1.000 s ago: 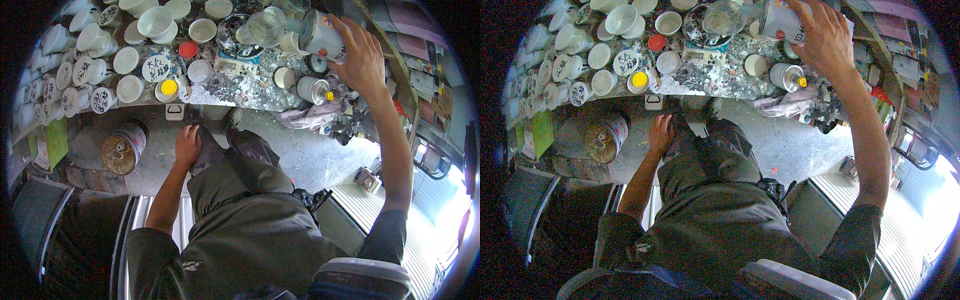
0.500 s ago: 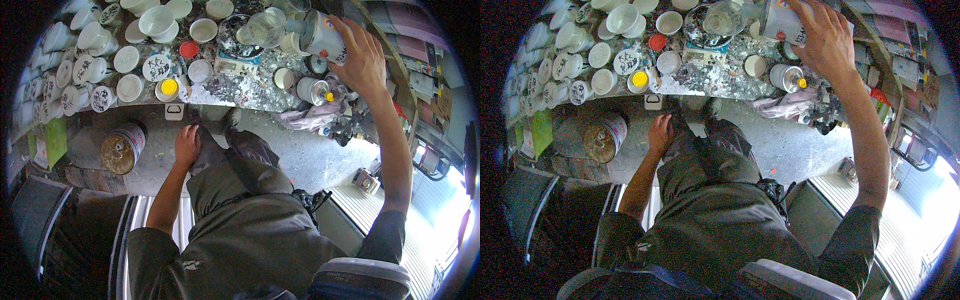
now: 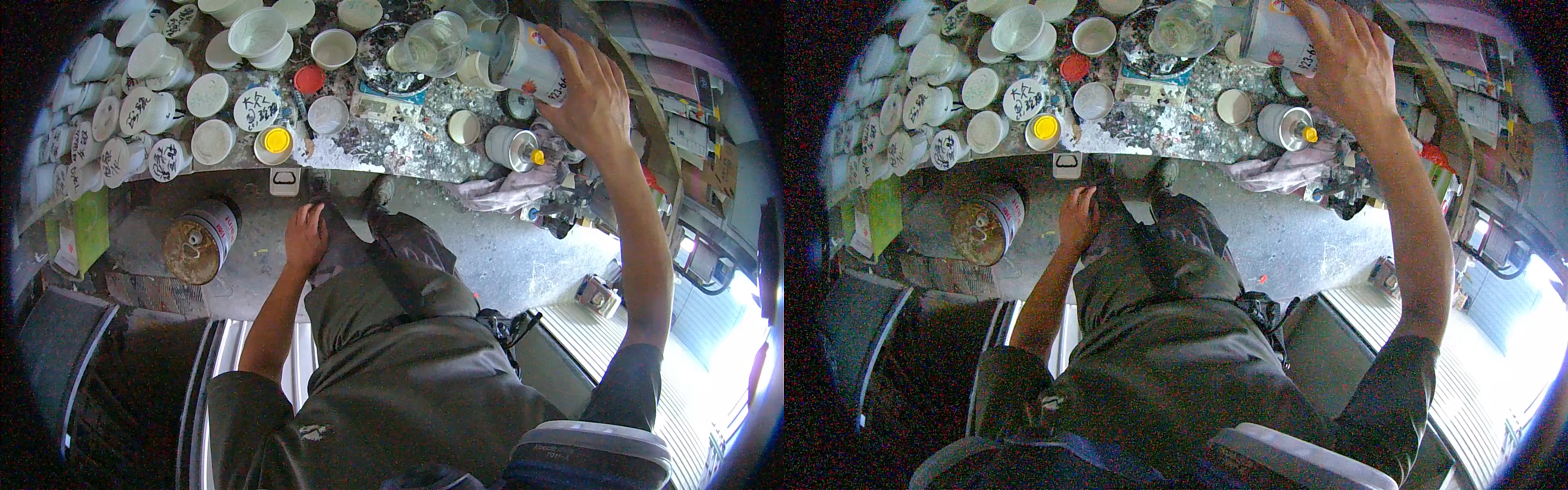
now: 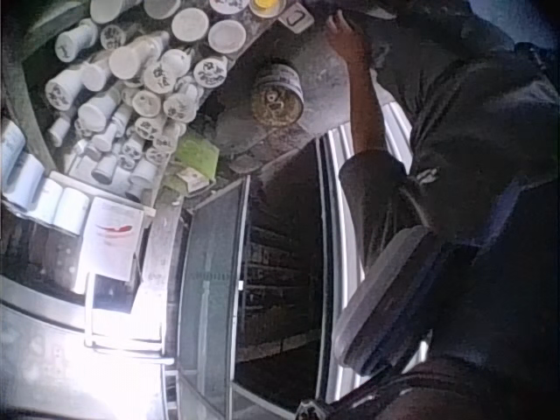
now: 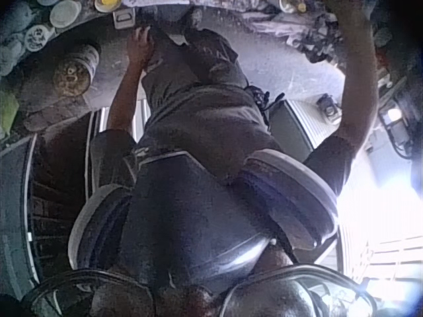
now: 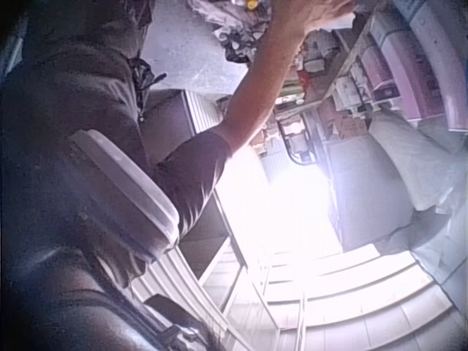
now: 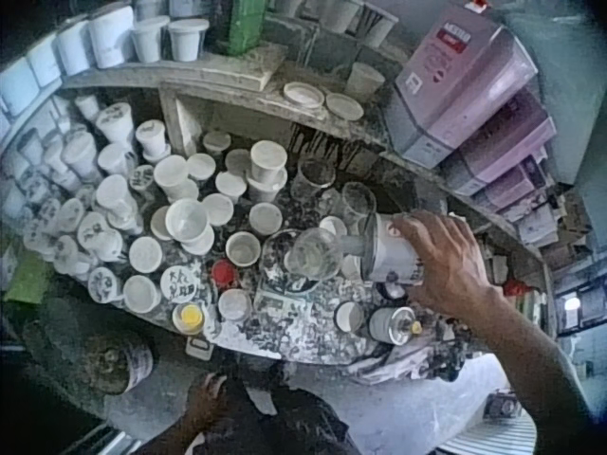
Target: The person sprays a car bumper with a spray gun, then moves to a workbench to mix paint. They pour liquids from several cans into a container, wipe the spray gun, and continue mixing.
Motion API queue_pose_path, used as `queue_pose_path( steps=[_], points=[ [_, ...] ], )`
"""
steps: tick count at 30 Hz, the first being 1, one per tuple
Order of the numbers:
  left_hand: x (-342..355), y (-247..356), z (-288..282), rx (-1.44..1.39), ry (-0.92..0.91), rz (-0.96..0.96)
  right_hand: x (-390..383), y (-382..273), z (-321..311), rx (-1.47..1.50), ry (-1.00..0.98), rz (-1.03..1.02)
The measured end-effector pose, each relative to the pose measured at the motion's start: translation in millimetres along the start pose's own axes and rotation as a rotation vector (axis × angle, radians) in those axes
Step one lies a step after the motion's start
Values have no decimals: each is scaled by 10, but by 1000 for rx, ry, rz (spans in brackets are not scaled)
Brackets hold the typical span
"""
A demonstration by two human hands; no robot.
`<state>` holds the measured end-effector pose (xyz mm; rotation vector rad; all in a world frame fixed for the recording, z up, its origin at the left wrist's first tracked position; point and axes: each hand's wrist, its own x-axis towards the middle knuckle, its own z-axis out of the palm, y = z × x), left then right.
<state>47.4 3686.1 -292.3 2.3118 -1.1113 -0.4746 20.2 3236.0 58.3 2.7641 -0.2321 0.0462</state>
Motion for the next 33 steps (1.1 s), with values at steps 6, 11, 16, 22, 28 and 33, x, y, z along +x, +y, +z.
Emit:
queue_pose_path(
  steps=[6, 11, 16, 22, 28, 33],
  points=[
    [4, 9, -29, 13, -12, 3, -3, 4, -7, -3, -11, 4],
    [4, 15, -36, 21, 18, 30, -2, 3, -8, -8, -2, 3],
    [8, 4, -20, 14, 31, 31, -4, 3, -6, -12, 7, 6],
    [6, -8, 0, 12, 32, 36, -7, -1, -14, 4, 11, 6],
    [18, -2, 11, 16, 32, 32, 1, 1, -40, -5, 0, 6],
    [28, 12, -10, 17, 29, 33, 9, 11, -49, 7, 3, 2]
  ],
)
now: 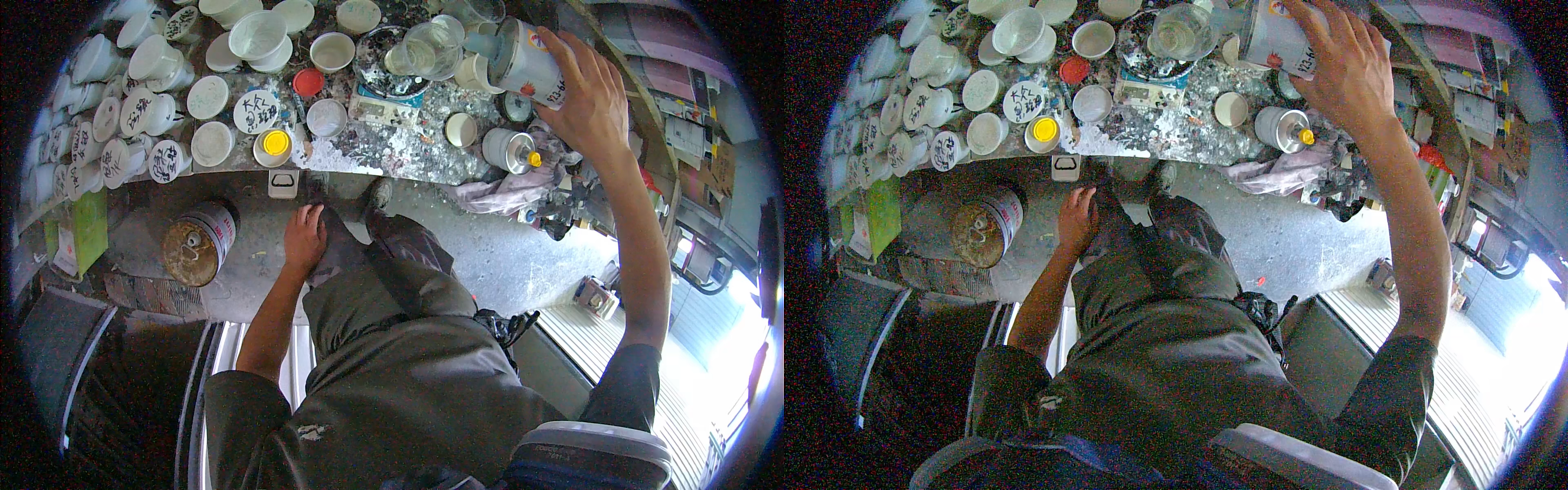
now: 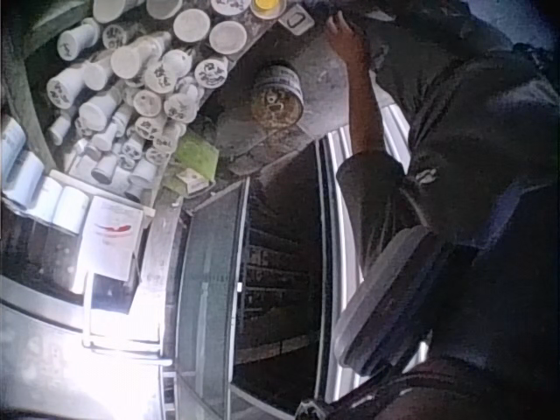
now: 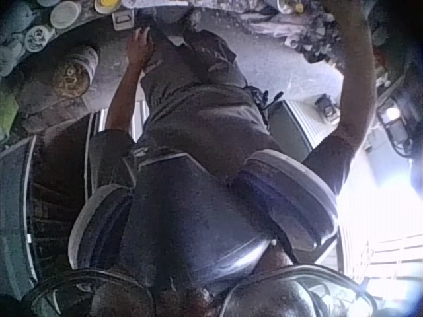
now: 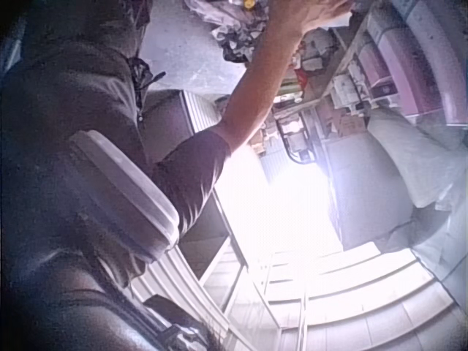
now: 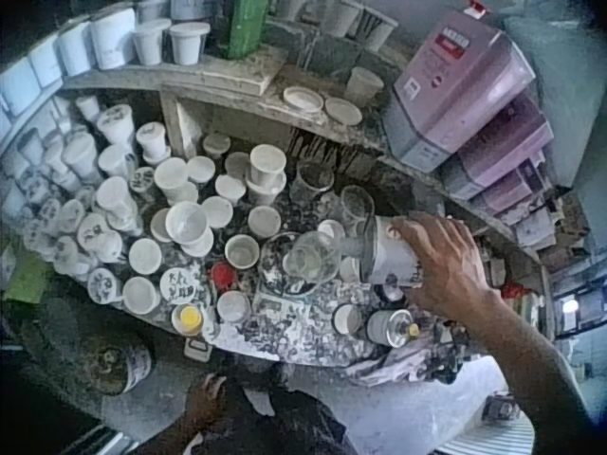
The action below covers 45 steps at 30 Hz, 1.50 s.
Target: The person sprays a car bumper with a spray gun, then moves to a workbench to mix paint. They pour liquids from several cans into a container, wipe the spray gun, and continue mixing.
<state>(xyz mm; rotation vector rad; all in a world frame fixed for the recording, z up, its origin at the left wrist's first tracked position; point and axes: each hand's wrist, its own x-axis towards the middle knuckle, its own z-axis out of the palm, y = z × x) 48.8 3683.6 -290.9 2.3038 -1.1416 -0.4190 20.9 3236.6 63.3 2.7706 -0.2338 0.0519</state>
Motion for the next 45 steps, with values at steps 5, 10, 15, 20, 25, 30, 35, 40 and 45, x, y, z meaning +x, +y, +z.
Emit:
queue_pose_path(
  steps=[5, 10, 15, 20, 25, 30, 35, 40, 45],
  points=[
    [5, -6, 0, -3, -34, -11, -4, 6, 12, -20, 17, -8],
    [2, -25, 15, -1, -56, -11, -8, -5, 19, -2, -12, 24],
    [-16, -49, 30, 8, -39, 5, -13, -21, 21, 19, -40, 53],
    [-14, -49, 36, 15, -33, 8, -14, -44, 24, 86, 19, 36],
    [165, 104, -209, -45, 116, -20, -152, -160, 95, 408, -78, 353],
    [685, 120, -815, -10, 387, -31, -340, -283, 243, 695, 62, 454],
    [1072, 103, -1094, 176, 395, -7, -487, -358, 321, 887, 113, 564],
    [1184, 50, -1055, 288, 318, -28, -730, -482, 236, 863, 120, 562],
    [1216, -26, -1011, 281, 344, -32, -896, -641, 150, 821, 98, 506]
  ],
)
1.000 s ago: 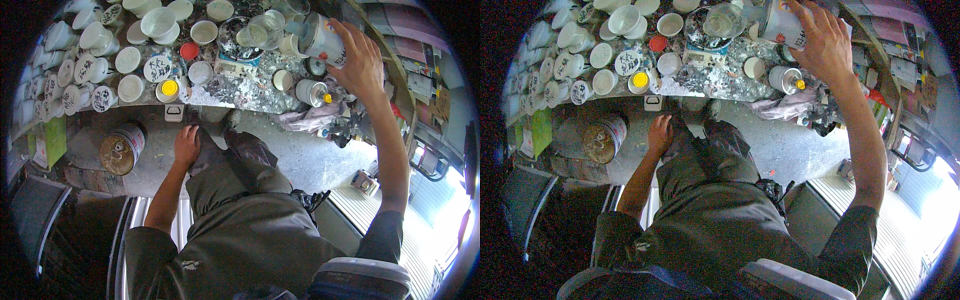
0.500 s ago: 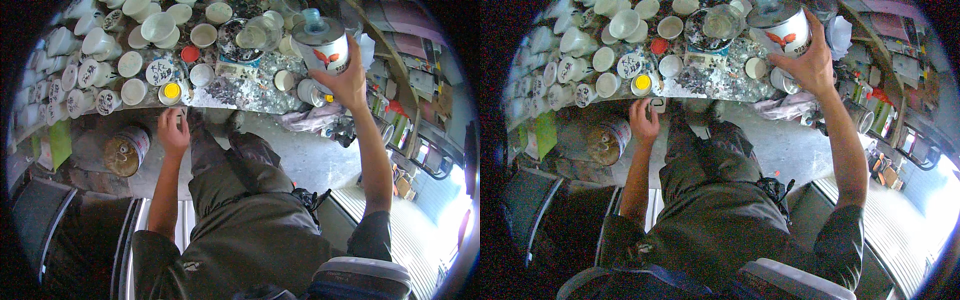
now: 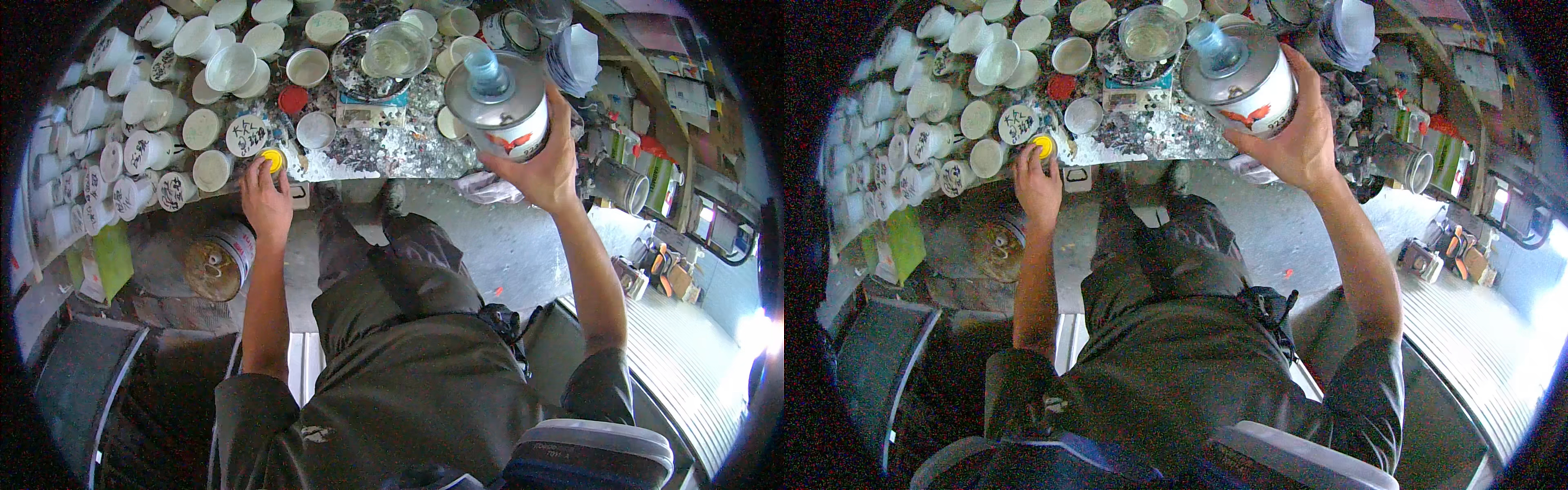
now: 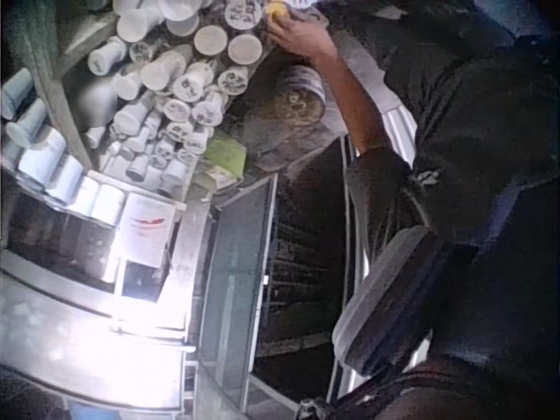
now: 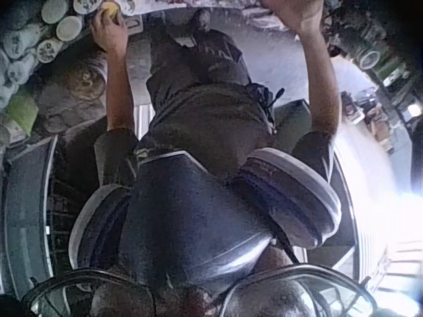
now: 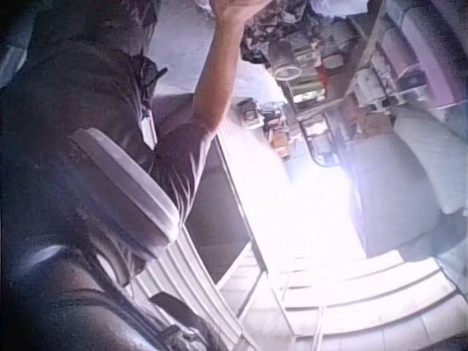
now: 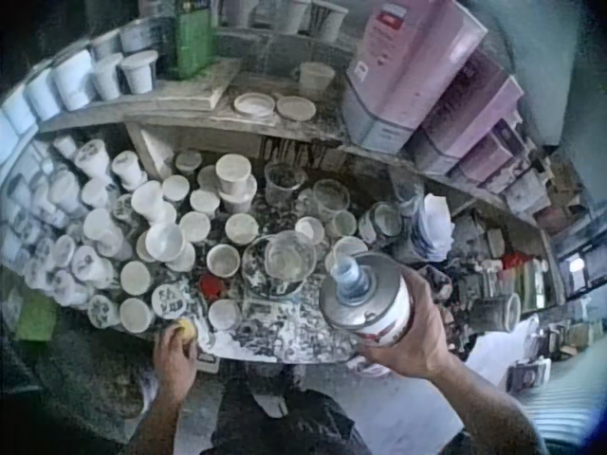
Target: The person sprays a car bumper with a spray gun, then moves to a workbench to mix paint. They pour liquids from several cans into a container, wipe the spray gun, and continue mixing.
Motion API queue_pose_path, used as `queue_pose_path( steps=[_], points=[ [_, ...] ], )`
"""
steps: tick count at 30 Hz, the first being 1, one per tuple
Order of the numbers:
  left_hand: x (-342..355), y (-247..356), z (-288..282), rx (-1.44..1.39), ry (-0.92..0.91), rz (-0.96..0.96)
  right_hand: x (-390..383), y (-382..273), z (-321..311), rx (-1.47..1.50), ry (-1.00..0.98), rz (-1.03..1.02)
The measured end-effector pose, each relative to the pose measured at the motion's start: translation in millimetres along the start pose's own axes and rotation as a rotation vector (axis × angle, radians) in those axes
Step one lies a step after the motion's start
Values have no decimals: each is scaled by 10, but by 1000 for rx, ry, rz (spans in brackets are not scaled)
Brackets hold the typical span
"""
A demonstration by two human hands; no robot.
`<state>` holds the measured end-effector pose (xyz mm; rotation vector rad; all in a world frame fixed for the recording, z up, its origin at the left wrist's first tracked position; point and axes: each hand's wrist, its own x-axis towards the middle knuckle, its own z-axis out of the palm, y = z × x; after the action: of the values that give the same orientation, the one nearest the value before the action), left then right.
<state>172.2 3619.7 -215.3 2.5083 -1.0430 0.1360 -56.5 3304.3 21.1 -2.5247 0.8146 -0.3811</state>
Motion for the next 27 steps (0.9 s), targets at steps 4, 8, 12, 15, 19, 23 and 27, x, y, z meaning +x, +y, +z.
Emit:
queue_pose_path(
  steps=[4, 8, 12, 15, 19, 23, 27],
  points=[
    [29, -2, 42, -35, 19, -23, 72, 39, -60, -141, 7, -60],
    [42, -3, 81, -49, 60, -47, 303, 141, -142, -398, 11, -234],
    [42, -25, 136, -102, 100, -36, 569, 206, -126, -647, -21, -335],
    [37, -40, 158, -145, 113, -28, 721, 210, -84, -673, -47, -368],
    [20, -9, 111, -186, 151, 14, 827, 176, -47, -766, -90, -399],
    [-8, 95, 6, -221, 181, 69, 891, 136, -26, -777, -111, -412],
    [-31, 189, -91, -265, 170, 42, 947, 125, -39, -800, -135, -432]
  ],
)
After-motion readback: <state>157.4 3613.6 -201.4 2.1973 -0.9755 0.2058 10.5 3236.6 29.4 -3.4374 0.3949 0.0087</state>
